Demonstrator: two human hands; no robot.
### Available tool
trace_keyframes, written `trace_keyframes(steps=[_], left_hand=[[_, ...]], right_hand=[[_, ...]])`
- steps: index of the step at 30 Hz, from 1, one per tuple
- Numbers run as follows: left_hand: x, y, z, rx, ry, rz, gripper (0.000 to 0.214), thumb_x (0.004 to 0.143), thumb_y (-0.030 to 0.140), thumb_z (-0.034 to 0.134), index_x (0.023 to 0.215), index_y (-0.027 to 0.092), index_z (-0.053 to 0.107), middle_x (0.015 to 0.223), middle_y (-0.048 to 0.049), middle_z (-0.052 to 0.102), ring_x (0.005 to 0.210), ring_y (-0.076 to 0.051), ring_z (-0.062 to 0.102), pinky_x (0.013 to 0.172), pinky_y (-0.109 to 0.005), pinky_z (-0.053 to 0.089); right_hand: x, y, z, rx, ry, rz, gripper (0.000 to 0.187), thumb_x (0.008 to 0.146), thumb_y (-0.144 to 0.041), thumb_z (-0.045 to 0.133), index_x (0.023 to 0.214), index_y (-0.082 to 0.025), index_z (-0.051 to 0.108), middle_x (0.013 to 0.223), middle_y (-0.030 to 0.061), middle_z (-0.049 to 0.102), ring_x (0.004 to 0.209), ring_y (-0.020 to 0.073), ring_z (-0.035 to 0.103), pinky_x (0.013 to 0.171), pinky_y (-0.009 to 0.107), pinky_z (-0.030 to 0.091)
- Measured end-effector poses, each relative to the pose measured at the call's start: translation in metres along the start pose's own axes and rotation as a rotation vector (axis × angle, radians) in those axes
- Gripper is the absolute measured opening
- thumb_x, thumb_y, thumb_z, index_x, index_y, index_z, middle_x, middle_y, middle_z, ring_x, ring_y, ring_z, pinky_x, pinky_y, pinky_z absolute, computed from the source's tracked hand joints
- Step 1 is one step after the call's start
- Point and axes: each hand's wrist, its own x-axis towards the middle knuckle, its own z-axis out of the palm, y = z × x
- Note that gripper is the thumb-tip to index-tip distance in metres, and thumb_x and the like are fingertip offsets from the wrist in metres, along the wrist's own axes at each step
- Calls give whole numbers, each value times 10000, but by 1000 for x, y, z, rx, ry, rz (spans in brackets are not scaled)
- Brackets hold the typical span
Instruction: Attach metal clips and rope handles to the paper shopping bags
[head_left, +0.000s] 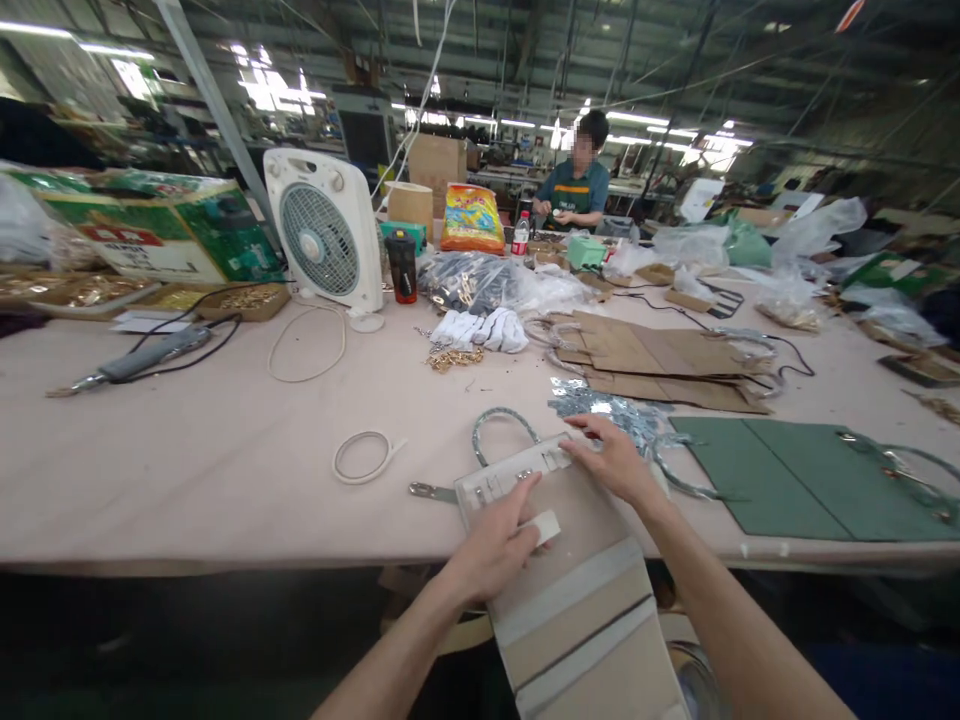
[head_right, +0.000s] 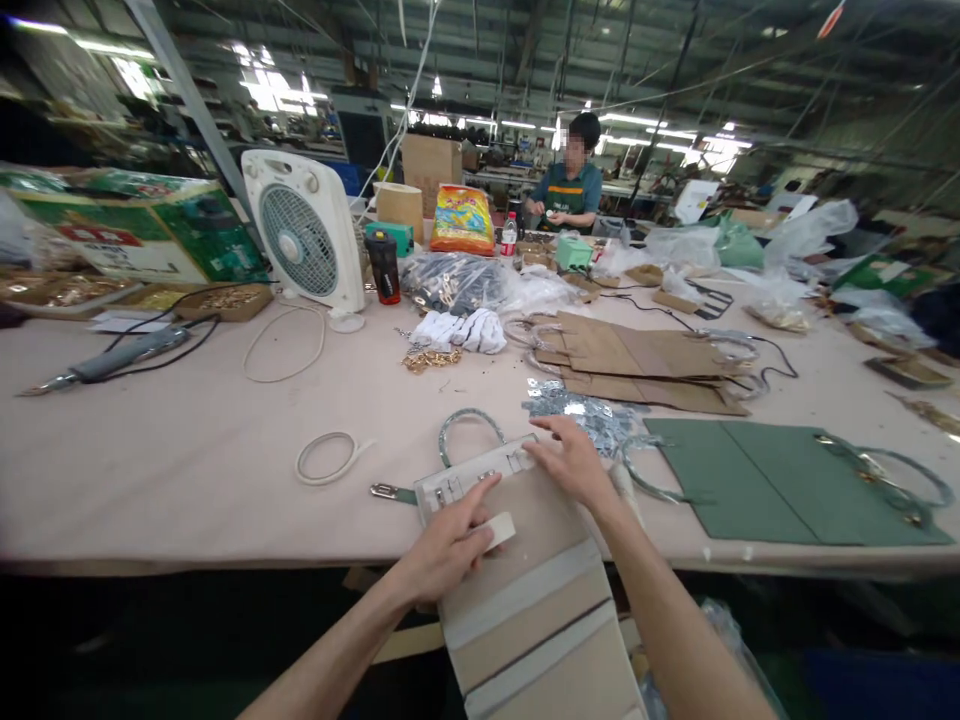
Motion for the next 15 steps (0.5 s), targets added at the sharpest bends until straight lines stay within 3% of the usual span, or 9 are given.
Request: trace_keyframes(steps=[2, 4, 6, 9, 12, 15], left_hand=[[-2, 1, -3, -21, -36, 5, 829, 844, 173, 463, 1640, 217, 234, 989, -14, 747, 691, -166, 617, 768, -319, 497], [-4, 2, -5, 5, -51, 29, 854, 818, 157, 472, 1641, 207, 248, 992, -30, 752, 757, -192, 649, 808, -337, 509], [-6, 2, -6, 57, -53, 71, 868, 799, 143, 485, 1638, 194, 272, 997, -47, 758, 901, -234, 678, 903, -371, 507], [-8, 1, -5, 76, -49, 135, 872, 794, 134, 496, 1638, 197, 287, 1172, -81, 750, 1187, -276, 637, 1057, -411, 461], [-10, -2, -4, 74, -56, 172, 860, 816, 137, 492, 1645, 178, 265, 1503, -124, 588, 1427, -278, 488, 1195, -432, 364], [-13, -1, -5, 117, -56, 181, 832, 840, 138, 473, 1644, 162, 262, 1646, -136, 414, 1519, -268, 381, 1258, -447, 282]], right_hand=[[-25, -18, -3, -15, 60, -58, 318, 930, -440, 703, 1170, -231, 706, 1143, 93, 726, 1022, 244, 677, 940, 407, 543], [-51, -34, -3, 1, -67, -100, 282, 976, -412, 657, 1212, -261, 692, 1127, 82, 732, 971, 228, 698, 891, 384, 582], [-74, -45, 2, -69, -214, -195, 288, 983, -367, 656, 1258, -289, 688, 1215, 86, 720, 1066, 245, 693, 938, 395, 588], [-95, -51, 15, -161, -285, -285, 301, 992, -308, 639, 1290, -308, 686, 1260, 87, 714, 1178, 265, 668, 1029, 420, 564], [-101, -52, 29, -201, -275, -319, 273, 1004, -277, 614, 1262, -305, 696, 1181, 89, 735, 1109, 262, 690, 969, 402, 584], [-101, -55, 36, -226, -265, -337, 242, 1029, -267, 567, 1225, -301, 704, 1070, 86, 739, 992, 245, 697, 879, 374, 586]])
